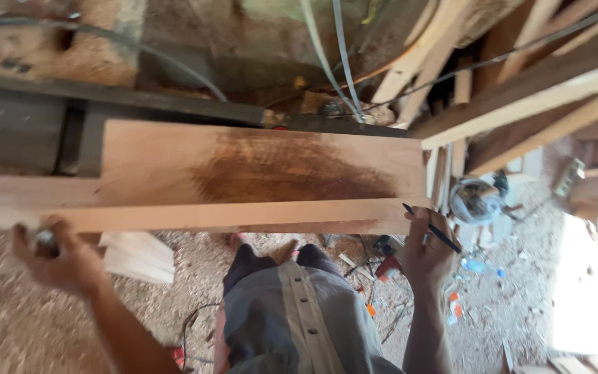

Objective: The person uses a square ruler and a pencil to mark lines on a wooden plank while it rests on a workbench.

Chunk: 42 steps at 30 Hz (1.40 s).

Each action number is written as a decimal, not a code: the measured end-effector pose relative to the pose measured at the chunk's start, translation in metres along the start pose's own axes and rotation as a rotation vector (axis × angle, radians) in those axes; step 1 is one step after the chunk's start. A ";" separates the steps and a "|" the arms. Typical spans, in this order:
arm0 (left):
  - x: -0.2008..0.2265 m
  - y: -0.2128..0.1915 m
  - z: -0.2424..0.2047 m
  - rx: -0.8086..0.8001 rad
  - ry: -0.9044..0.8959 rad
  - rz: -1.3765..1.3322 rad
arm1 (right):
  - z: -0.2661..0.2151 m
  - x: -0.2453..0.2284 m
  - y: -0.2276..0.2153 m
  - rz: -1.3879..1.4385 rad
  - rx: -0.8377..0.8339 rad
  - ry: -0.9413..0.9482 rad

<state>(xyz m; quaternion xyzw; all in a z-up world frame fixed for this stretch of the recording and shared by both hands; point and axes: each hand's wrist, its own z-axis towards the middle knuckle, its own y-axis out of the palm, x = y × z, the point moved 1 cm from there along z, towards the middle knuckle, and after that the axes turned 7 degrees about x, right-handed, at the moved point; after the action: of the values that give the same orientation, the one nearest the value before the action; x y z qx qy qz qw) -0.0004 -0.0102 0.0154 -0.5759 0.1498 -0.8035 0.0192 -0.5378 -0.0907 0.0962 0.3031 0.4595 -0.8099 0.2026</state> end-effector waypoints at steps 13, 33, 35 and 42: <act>-0.009 -0.004 0.005 -0.040 -0.034 0.083 | -0.068 -0.200 0.126 0.669 -0.597 -0.519; -0.034 -0.024 0.032 -0.410 -0.250 -0.554 | -0.143 -0.362 0.221 0.292 -0.406 -0.610; -0.033 -0.026 0.030 -0.442 -0.280 -0.628 | -0.141 -0.348 0.210 0.240 -0.374 -0.547; 0.021 -0.036 0.022 -0.389 -0.002 -0.678 | -0.145 -0.321 0.169 0.463 -0.633 -0.242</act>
<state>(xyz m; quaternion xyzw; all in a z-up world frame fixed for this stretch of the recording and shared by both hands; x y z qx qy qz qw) 0.0185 0.0154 0.0511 -0.5863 0.1005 -0.7204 -0.3567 -0.1554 -0.0327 0.1512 0.2238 0.5784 -0.5914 0.5153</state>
